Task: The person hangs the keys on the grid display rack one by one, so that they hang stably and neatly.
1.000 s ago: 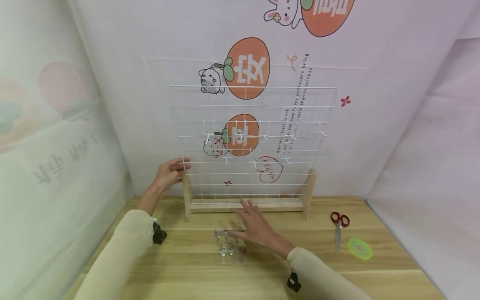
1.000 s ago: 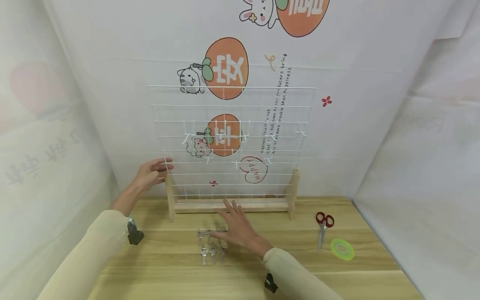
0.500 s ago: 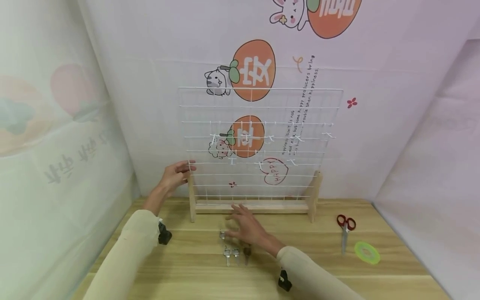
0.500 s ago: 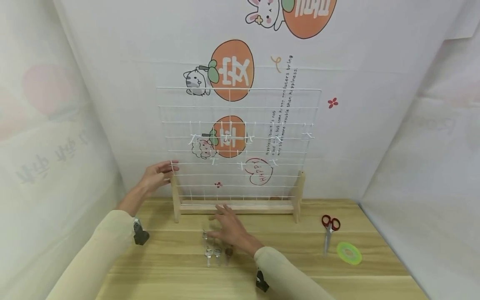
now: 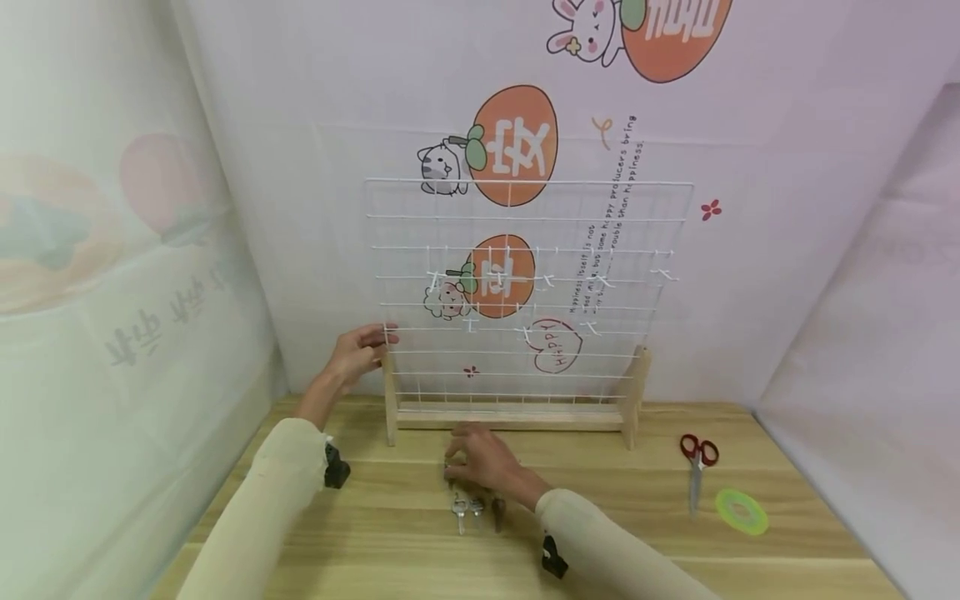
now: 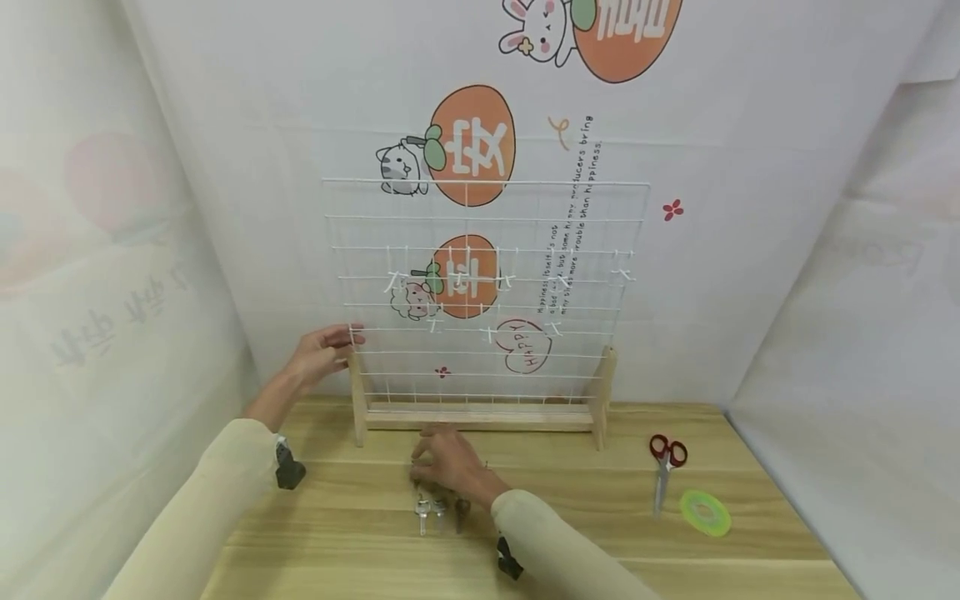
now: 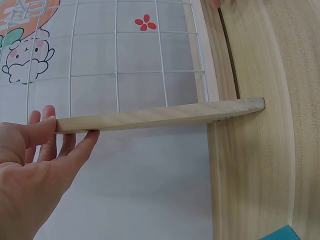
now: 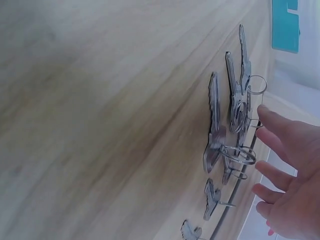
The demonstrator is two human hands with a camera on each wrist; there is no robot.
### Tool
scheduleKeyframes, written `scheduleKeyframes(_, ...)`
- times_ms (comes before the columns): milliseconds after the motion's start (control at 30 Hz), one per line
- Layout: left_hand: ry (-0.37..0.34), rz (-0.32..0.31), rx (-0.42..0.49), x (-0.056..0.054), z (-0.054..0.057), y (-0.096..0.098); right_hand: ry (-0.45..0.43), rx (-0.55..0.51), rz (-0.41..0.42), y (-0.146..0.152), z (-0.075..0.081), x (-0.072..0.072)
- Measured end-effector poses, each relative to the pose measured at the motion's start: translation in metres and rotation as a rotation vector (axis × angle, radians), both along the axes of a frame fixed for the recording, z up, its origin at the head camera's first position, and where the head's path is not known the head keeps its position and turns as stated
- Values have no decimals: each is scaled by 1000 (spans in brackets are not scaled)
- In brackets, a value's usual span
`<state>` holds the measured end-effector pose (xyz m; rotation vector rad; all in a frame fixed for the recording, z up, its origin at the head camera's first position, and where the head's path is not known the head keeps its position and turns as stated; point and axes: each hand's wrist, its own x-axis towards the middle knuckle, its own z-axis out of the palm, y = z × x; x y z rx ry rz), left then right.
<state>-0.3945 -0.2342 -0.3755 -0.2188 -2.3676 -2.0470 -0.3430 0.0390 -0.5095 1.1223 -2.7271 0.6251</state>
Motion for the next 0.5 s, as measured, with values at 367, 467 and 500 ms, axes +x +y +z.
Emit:
scheduleKeyframes(367,-2,18,-2,0,-1,3,-7,-11,-25,-5,-7,0)
scheduleKeyframes(467,-4,26,-8,1,-1,3,-7,-34,-24,-5,-3,2)
scheduleKeyframes(500,-4,25,-9,2,0,3,-4,-40,-26,-5,0,3)
